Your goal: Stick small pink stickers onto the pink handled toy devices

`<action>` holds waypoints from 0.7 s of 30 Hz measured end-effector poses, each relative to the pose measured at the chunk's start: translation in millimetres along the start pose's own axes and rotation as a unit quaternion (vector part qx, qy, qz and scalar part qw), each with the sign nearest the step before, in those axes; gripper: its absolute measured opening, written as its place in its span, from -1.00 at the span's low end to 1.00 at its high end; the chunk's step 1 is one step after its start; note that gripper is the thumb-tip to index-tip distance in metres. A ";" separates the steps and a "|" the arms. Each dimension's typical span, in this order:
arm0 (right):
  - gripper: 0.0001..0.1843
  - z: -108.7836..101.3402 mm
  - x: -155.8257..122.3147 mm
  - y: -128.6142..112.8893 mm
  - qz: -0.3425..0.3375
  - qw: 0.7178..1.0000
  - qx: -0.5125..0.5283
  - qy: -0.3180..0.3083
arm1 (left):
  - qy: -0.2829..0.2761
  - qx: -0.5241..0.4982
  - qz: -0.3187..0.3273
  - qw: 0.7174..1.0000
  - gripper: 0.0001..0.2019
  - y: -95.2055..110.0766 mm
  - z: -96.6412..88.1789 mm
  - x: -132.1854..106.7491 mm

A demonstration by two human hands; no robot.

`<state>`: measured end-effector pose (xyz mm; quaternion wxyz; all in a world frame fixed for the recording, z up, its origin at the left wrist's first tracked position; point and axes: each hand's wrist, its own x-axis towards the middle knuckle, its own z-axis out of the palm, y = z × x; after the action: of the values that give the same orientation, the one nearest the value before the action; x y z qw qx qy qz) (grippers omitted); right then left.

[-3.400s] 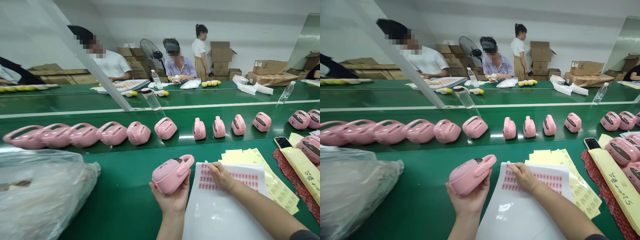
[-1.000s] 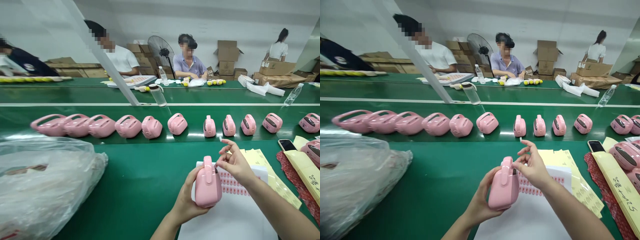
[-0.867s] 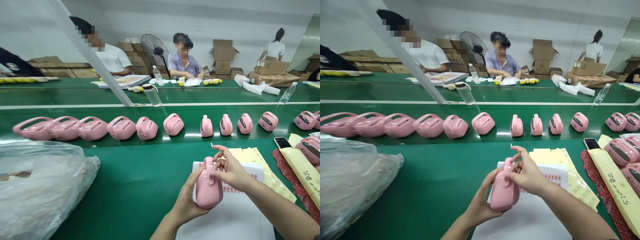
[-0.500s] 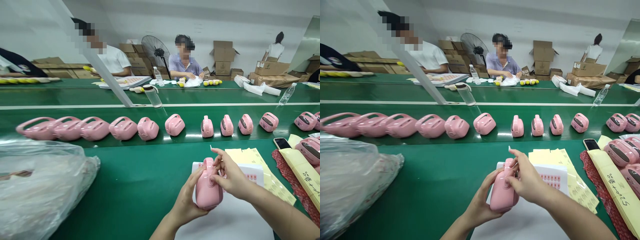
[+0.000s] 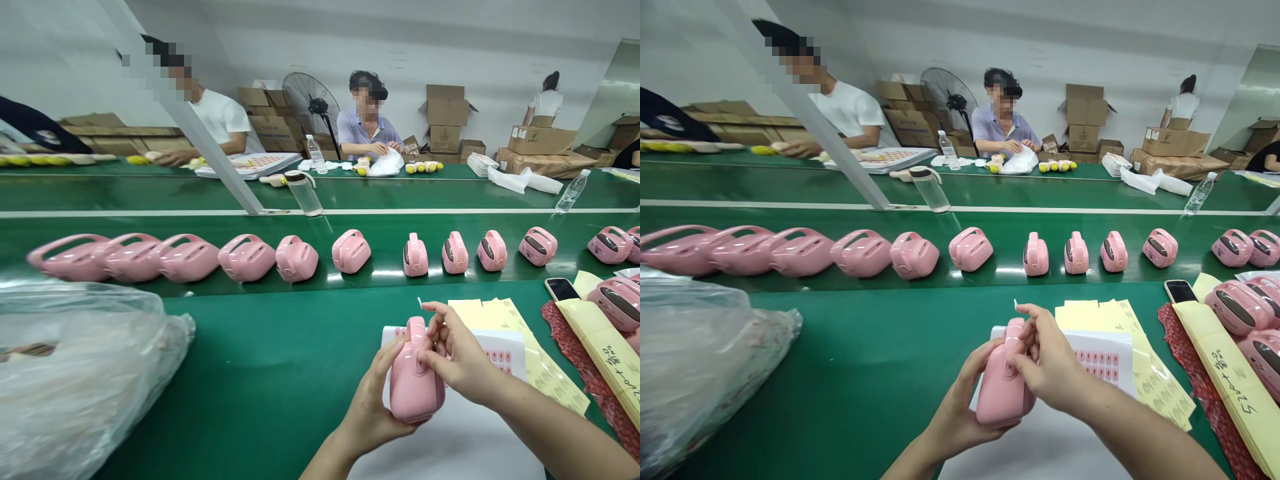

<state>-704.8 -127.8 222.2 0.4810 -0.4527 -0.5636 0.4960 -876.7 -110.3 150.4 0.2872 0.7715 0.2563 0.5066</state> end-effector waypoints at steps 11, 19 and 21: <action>-0.21 -2.4 -9.2 -2.7 -0.206 0.946 -0.250 -0.024 | -0.076 0.061 0.034 0.995 -0.03 9.0 -5.4 4.8; -0.22 0.4 -24.6 2.3 -0.291 0.886 -0.360 -0.006 | -0.056 0.054 0.030 0.997 -0.05 8.4 -2.2 8.5; -0.23 -7.3 -21.2 4.3 -0.315 0.878 -0.360 0.002 | -0.045 0.055 0.028 0.997 -0.09 8.7 -2.0 9.2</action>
<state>-694.7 -147.4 216.4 0.4169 -0.3943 -0.8150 0.0806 -874.4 -109.7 162.9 0.2414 0.8151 0.2488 0.4641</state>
